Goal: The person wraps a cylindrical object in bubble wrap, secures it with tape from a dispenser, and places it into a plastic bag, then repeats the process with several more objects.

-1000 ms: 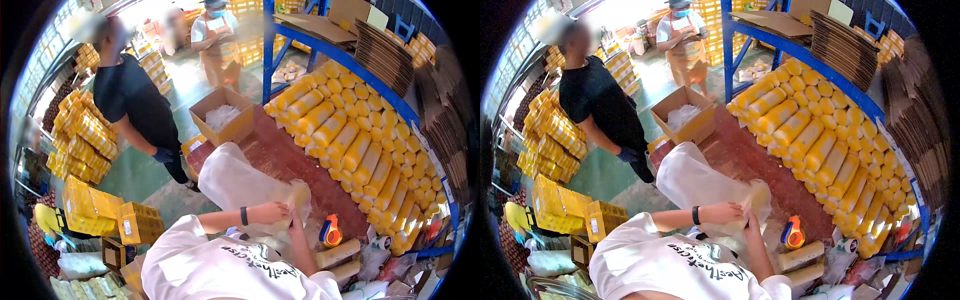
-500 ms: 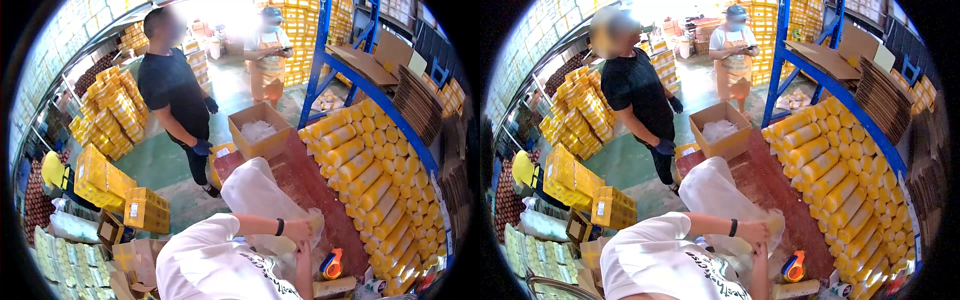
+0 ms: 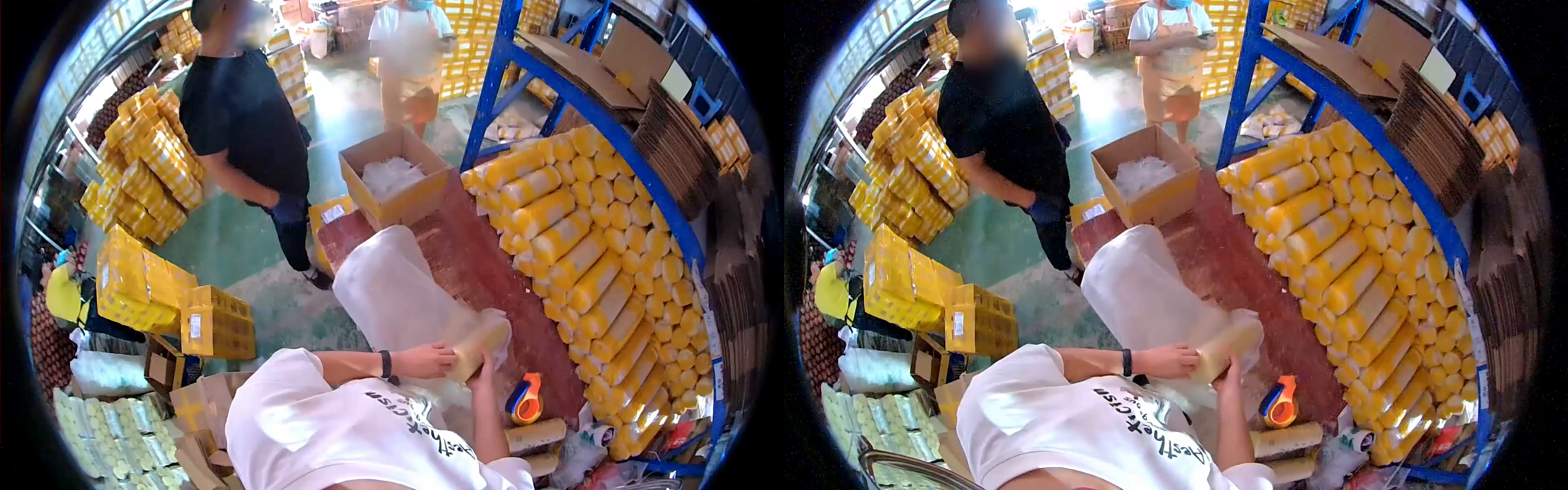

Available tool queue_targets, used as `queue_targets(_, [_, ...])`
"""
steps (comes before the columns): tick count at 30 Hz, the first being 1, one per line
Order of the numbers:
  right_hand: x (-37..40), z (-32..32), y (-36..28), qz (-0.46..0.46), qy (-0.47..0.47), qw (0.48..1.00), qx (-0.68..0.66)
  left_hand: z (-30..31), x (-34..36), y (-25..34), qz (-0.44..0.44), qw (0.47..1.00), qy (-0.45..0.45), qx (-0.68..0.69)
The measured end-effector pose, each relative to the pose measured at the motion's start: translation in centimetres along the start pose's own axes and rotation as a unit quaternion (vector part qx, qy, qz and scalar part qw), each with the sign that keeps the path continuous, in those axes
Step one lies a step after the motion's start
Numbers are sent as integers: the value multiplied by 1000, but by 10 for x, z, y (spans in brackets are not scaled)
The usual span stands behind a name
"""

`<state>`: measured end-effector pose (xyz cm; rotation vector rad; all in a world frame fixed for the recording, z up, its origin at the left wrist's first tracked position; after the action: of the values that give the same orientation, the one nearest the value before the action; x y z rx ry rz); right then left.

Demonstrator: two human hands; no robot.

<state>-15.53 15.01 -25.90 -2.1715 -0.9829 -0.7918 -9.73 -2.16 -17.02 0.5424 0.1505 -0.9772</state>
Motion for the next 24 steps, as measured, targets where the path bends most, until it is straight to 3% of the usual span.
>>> queue_targets(4, [5, 11, -30, 6, -104, 979, -176, -53, 66, -24, 38, 994, -19, -101])
queue_targets(7, [35, 14, -52, -192, -125, 861, -453, -52, 92, -32, 116, 983, -63, -131])
queue_targets(8, [75, -12, -47, -179, -176, 871, -422, -51, 91, -35, 148, 978, -85, -124])
queue_targets(10, [113, -18, -45, -50, -300, 931, -203, -49, 79, -40, 179, 973, -38, -141])
queue_targets(11, [114, 15, -44, 149, -146, 968, -138, -46, 70, -41, 200, 970, -21, -138])
queue_targets(14, [170, 74, -30, 296, 168, 940, 0, -16, 46, -34, 239, 965, 7, -106])
queue_targets(18, [250, 90, -28, 380, 363, 847, 84, -18, 44, -29, 226, 966, 12, -128])
queue_targets(20, [273, 116, -21, 389, 458, 793, 107, -44, 53, -38, 159, 983, 27, -86])
queue_targets(22, [276, 210, -10, 379, 538, 745, 109, -56, 55, -40, 97, 995, 3, -35])
queue_targets(23, [274, 289, 0, 332, 672, 631, 200, -56, 55, -40, 70, 997, -29, -2])
queue_targets(24, [267, 305, 12, 378, 653, 642, 137, -58, 51, -39, 42, 997, -62, 31])
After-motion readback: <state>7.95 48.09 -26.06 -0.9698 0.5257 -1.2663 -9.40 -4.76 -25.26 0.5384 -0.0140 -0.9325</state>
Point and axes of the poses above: each hand's wrist, its own x-axis away from the middle knuckle, its own z-axis out of the back of the hand, y = z × x, the point moved 3 cm from there along -x, towards the middle knuckle, and after that the axes turned 5 degrees about -z, right-handed, at the moved point
